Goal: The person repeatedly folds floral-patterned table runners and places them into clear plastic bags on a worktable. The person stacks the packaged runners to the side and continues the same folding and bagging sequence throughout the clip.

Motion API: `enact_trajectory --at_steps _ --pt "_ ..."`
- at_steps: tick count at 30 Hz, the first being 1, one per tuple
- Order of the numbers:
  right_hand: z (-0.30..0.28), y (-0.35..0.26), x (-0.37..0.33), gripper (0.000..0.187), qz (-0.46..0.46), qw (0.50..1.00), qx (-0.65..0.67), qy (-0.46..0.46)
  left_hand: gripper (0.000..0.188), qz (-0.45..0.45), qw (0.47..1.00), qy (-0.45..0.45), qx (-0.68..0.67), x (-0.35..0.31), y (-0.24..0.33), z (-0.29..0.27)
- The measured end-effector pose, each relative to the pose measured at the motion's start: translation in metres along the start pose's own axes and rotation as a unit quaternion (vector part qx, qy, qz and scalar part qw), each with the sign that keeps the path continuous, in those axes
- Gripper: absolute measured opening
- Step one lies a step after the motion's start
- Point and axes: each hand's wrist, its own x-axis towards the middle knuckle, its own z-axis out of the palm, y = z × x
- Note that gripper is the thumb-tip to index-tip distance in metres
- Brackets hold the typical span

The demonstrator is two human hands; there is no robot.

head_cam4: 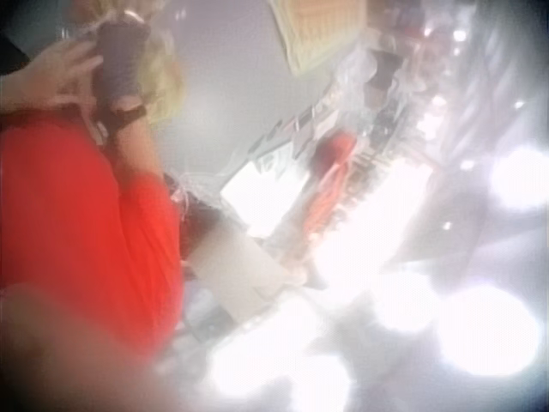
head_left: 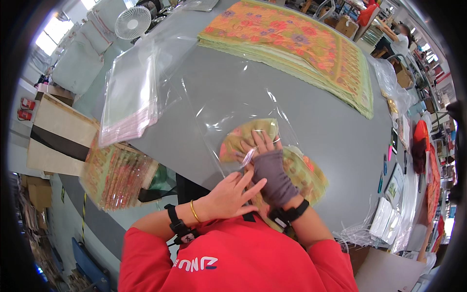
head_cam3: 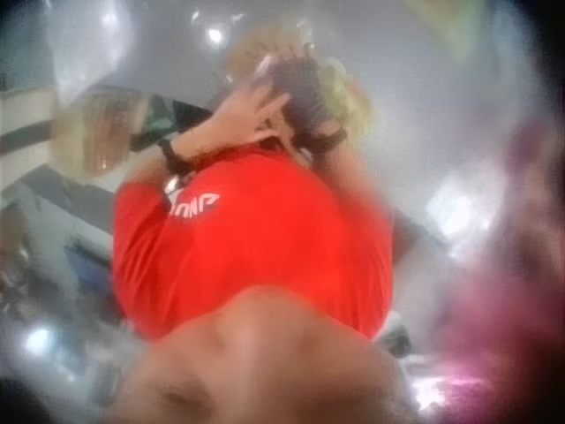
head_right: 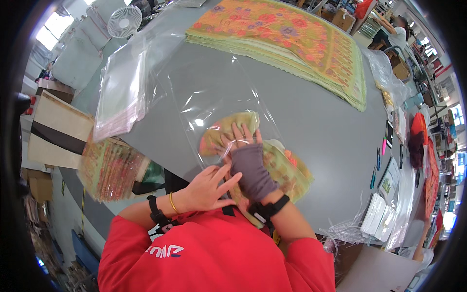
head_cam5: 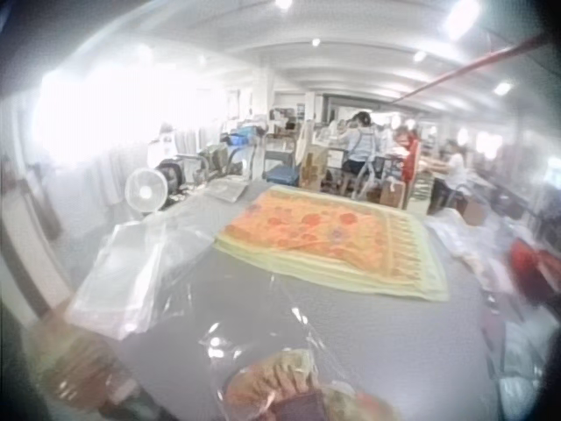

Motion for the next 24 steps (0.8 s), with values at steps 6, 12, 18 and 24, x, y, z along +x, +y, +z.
enact_trajectory --at_steps 6,12,18,24 --pt "0.051 -0.009 0.139 0.060 0.016 0.998 -0.012 0.054 0.082 0.047 0.999 -0.024 -0.010 -0.002 -0.006 0.005" --pt "0.027 -0.040 0.145 0.060 -0.026 0.998 -0.003 -0.055 0.073 0.117 0.985 -0.069 0.107 -0.006 -0.002 0.001" --pt "-0.002 -0.034 0.103 0.055 -0.091 0.995 0.028 -0.038 0.068 0.180 0.977 0.008 0.114 -0.005 0.008 0.012" --pt "0.047 -0.034 0.156 0.054 -0.094 0.996 0.001 0.006 0.064 0.159 0.981 -0.022 0.112 -0.008 0.014 0.015"
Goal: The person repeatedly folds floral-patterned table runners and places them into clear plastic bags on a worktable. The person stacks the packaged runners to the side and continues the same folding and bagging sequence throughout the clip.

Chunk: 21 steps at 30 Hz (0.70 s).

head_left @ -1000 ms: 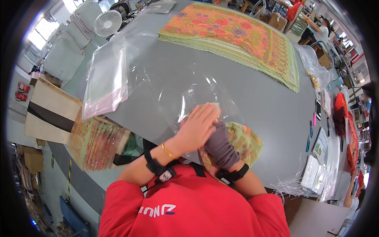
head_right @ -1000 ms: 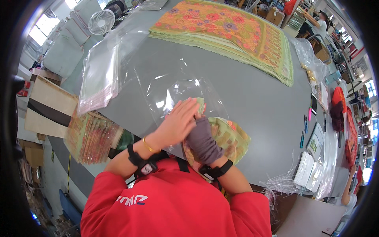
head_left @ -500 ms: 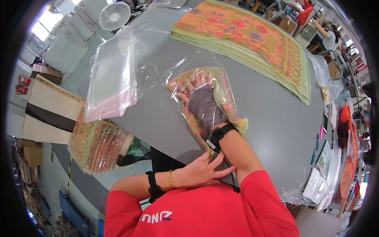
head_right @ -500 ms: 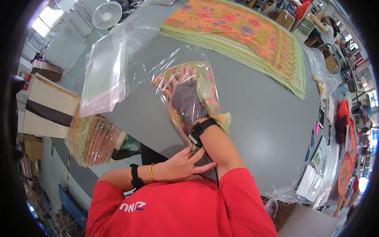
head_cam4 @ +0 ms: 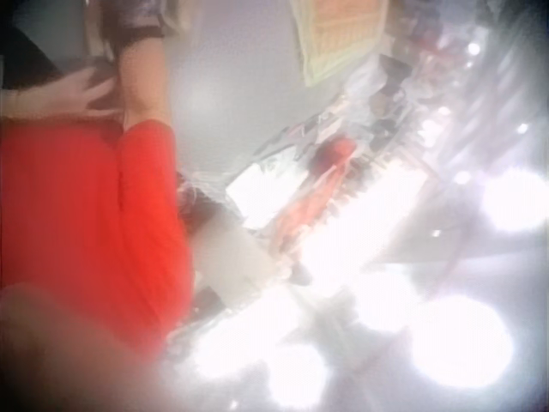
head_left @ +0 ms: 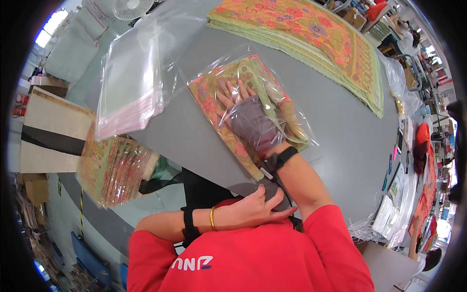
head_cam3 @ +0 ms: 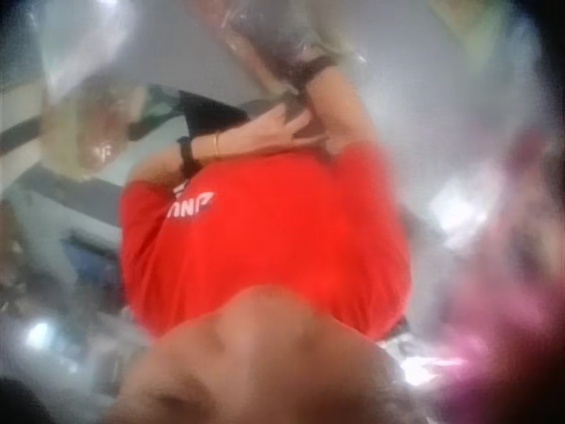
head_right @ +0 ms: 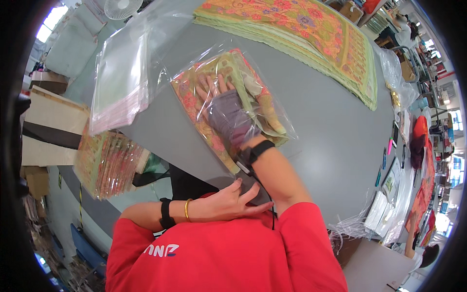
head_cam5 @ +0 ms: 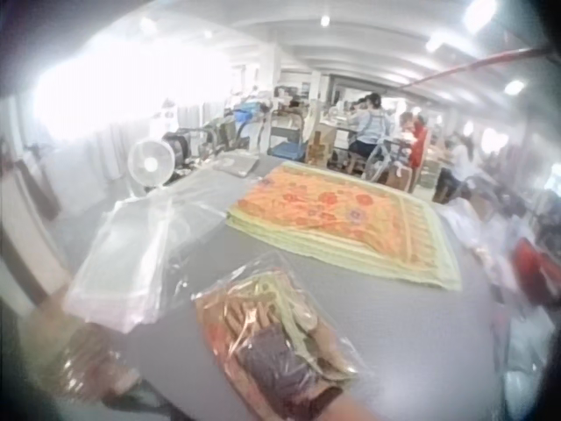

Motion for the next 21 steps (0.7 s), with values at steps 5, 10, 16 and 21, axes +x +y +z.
enact_trajectory --at_steps 5,10,16,21 --pt "0.013 0.027 0.006 0.075 0.024 0.992 -0.110 0.050 0.059 0.026 1.000 -0.010 0.011 0.000 0.004 0.003" --pt "0.043 0.054 0.049 0.080 0.130 0.988 -0.078 0.041 0.066 0.021 0.999 -0.027 0.017 -0.003 0.002 0.002" --pt "0.040 0.060 0.069 0.081 0.151 0.982 -0.107 0.030 0.066 0.059 0.997 -0.016 0.037 -0.005 -0.012 0.001" --pt "0.025 0.052 0.060 0.083 0.175 0.978 -0.098 -0.061 0.064 0.085 0.995 0.006 0.058 -0.002 -0.019 0.005"
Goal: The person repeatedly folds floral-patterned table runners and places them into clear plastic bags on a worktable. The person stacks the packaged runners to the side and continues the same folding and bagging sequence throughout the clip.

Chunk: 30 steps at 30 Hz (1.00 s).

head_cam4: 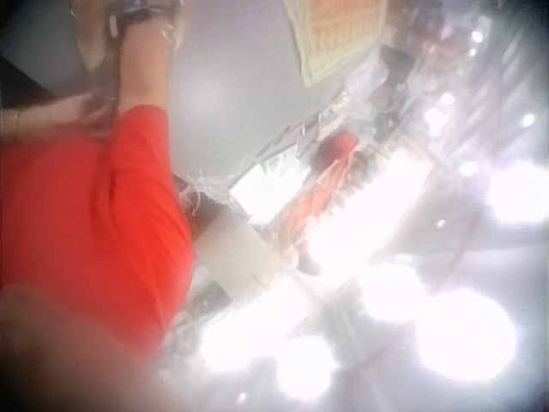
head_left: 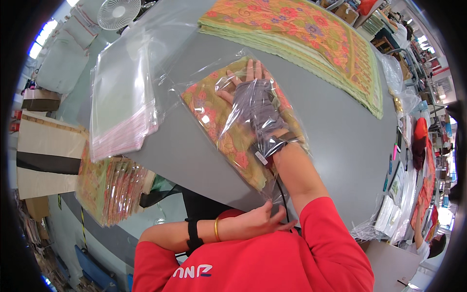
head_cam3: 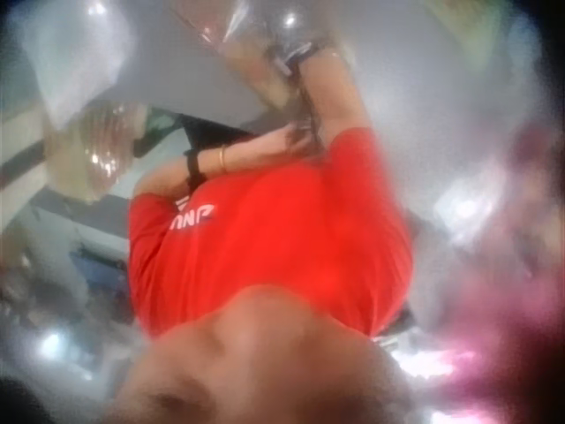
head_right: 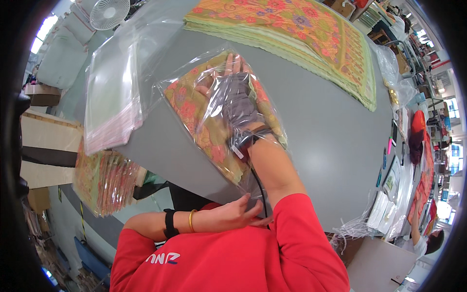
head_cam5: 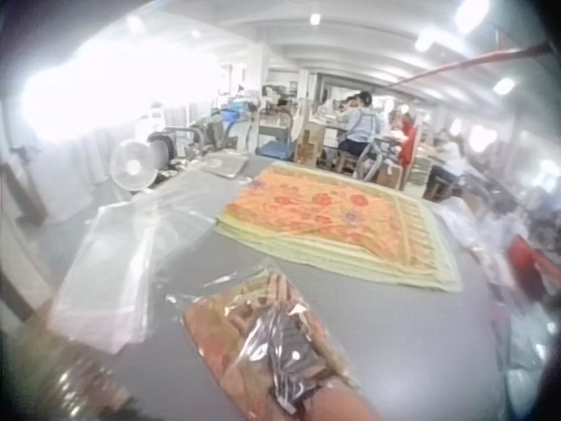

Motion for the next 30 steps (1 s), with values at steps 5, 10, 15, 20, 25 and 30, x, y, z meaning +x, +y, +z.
enact_trajectory --at_steps 5,10,15,20,25,30 --pt "-0.003 0.000 0.013 0.098 0.042 0.995 0.073 -0.049 0.065 0.020 0.999 0.021 -0.036 0.001 -0.006 0.007" --pt "-0.005 -0.004 0.024 0.107 0.004 0.994 0.106 -0.020 0.063 0.037 0.996 0.020 -0.078 0.003 -0.015 0.008" --pt "0.001 0.000 0.017 0.107 -0.020 0.999 0.041 -0.002 0.062 0.022 0.981 0.041 -0.189 0.008 -0.018 0.014" --pt "0.012 0.001 0.034 0.113 -0.079 0.994 0.074 0.020 0.046 0.021 0.938 0.073 -0.338 0.010 -0.037 0.015" --pt "0.017 -0.001 0.042 0.104 -0.065 0.996 0.056 -0.003 0.011 -0.109 0.902 0.173 -0.382 -0.022 -0.153 -0.013" --pt "0.021 -0.001 0.035 0.092 -0.044 0.995 0.089 -0.013 0.047 -0.451 0.772 0.169 -0.415 -0.049 -0.329 0.026"
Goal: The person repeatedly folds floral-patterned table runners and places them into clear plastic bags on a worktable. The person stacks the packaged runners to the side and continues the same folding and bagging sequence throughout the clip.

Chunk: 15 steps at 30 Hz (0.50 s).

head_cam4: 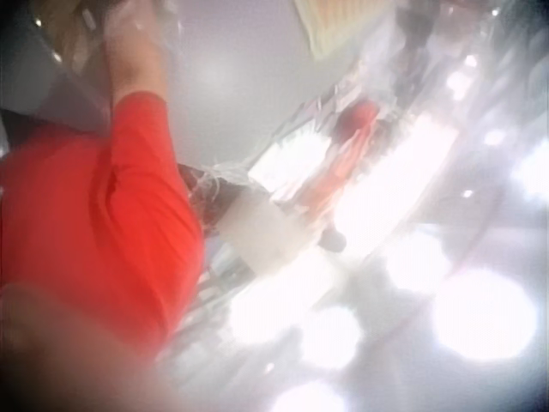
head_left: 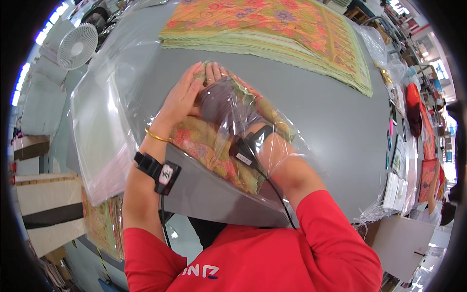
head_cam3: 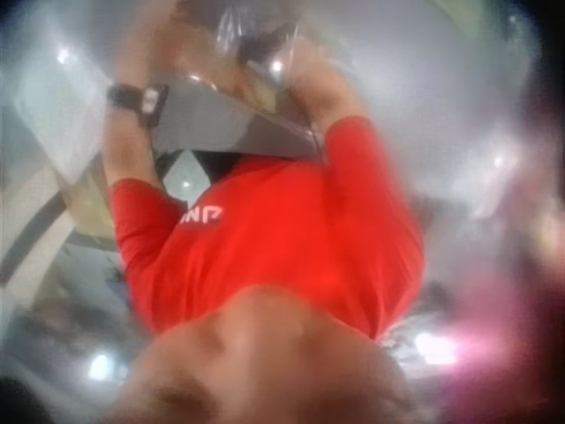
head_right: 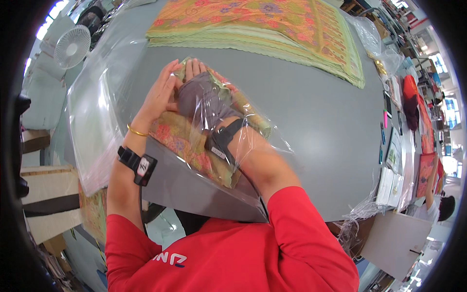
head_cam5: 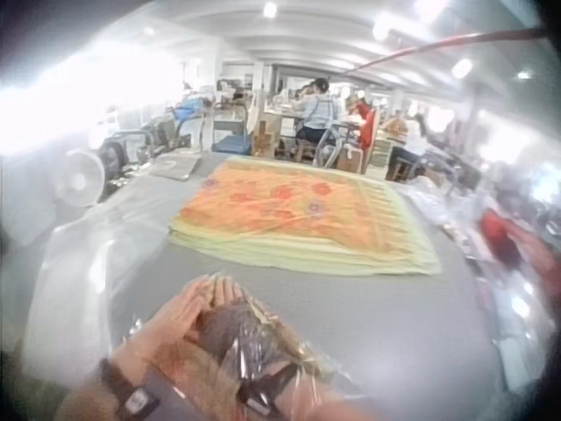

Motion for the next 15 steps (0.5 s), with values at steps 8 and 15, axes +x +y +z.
enact_trajectory --at_steps 8,15 --pt "-0.073 0.018 -0.109 0.096 0.034 0.986 -0.136 -0.093 0.064 0.161 0.949 -0.117 0.243 0.006 -0.048 0.007" --pt "-0.117 0.038 -0.224 0.103 0.111 0.988 -0.051 -0.097 0.071 0.169 0.900 -0.125 0.382 0.005 -0.025 0.015"
